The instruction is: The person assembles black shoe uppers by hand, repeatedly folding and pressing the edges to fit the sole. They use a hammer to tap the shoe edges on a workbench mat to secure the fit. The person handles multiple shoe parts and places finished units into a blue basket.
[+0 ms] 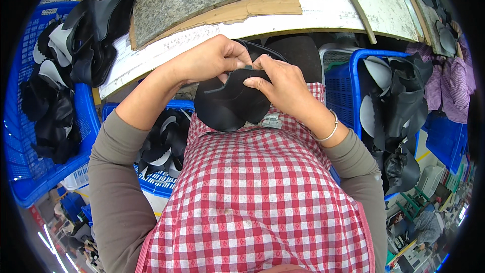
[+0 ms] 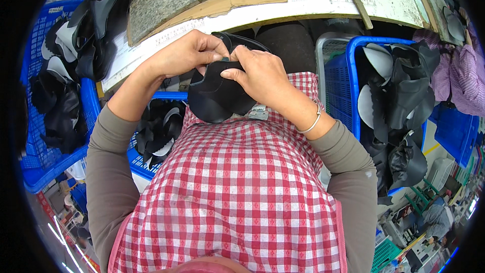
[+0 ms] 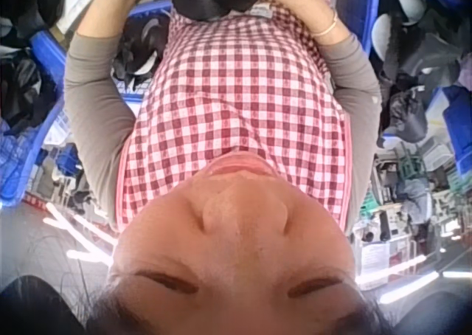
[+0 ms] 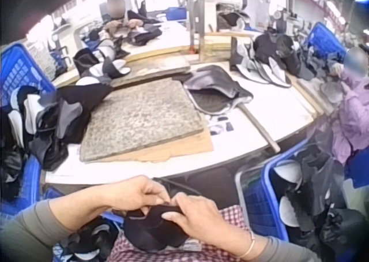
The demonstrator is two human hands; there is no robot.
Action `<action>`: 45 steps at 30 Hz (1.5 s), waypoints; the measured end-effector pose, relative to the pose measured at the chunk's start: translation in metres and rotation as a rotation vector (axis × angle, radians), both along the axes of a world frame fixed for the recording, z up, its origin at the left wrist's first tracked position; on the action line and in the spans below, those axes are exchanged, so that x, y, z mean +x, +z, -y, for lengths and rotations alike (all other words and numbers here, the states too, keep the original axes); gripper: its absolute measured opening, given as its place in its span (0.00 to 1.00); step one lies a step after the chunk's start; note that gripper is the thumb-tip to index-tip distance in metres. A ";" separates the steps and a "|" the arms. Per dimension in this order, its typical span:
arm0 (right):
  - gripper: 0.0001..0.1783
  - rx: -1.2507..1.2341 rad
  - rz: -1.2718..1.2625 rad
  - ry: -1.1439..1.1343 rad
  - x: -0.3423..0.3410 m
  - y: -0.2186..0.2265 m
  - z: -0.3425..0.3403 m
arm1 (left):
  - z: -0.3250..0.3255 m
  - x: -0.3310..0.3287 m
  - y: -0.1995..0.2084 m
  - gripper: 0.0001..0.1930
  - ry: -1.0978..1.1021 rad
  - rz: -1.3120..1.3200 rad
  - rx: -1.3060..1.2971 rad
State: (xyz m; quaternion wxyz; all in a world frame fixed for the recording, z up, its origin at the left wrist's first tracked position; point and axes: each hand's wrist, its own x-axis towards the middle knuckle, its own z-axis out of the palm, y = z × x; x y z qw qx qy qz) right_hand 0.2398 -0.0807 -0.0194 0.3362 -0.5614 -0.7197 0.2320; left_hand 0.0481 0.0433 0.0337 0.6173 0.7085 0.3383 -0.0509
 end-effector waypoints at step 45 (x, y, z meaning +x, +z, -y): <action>0.16 0.126 -0.096 -0.086 -0.006 -0.001 0.011 | 0.005 -0.002 0.017 0.09 -0.180 -0.030 0.245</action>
